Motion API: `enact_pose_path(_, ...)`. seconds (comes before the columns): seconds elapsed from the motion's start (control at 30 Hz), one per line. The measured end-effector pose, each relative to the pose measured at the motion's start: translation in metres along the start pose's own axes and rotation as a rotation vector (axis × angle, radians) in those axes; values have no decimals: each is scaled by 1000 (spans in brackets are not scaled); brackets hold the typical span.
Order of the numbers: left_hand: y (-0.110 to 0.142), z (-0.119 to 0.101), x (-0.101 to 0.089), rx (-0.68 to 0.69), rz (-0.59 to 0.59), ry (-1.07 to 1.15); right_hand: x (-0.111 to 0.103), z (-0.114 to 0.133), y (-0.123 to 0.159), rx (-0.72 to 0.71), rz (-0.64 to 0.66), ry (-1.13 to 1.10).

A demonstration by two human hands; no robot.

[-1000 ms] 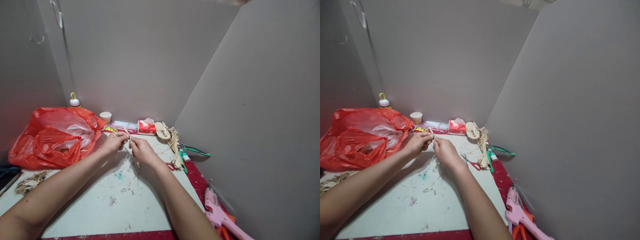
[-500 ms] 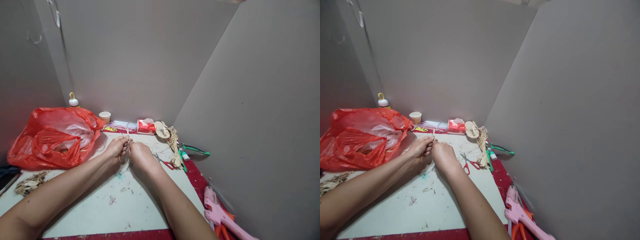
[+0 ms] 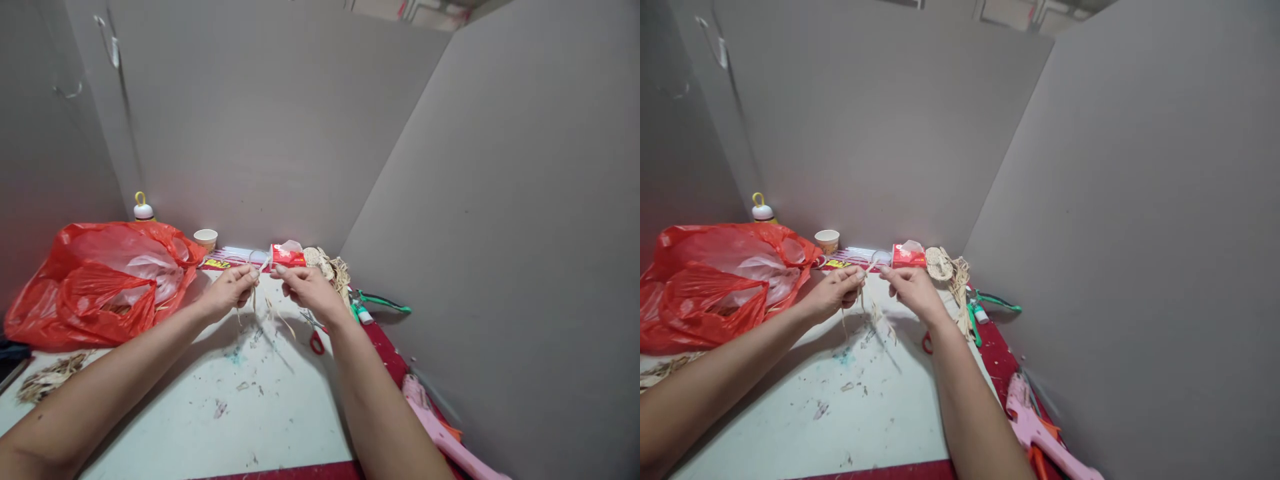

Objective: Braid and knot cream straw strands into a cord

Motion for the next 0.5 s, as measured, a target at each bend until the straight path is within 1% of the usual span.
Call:
enact_pose_path(0.07, 1, 4, 5, -10, 15, -32, 11, -14, -9, -1, 40, -159)
enact_pose_path(0.13, 1, 7, 6, -21, 12, -59, 20, -22, -14, -22, 14, -268)
enact_pose_path(0.27, 1, 8, 9, -29, 29, -141, 29, -31, -19, 7, -7, -362)
enact_pose_path(0.33, 1, 9, 12, -34, 28, -195, 25, -32, -19, -8, -69, -341)
enact_pose_path(0.4, 2, 11, 15, -16, -9, -280, 19, -28, -18, -75, -157, -246)
enact_pose_path(0.47, 3, 11, 19, 52, -74, -412, 16, -25, -16, -146, -209, -111)
enact_pose_path(0.5, 5, 12, 21, 89, -109, -480, 16, -25, -16, -155, -215, -51)
Point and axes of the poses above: each hand's wrist, its own y-axis away from the middle knuckle, its own x-axis out of the palm, z = x × y, the point moved 5 cm from there along -y, towards the middle knuckle, and after that the axes turned 4 degrees about z, right-handed, at the moved point
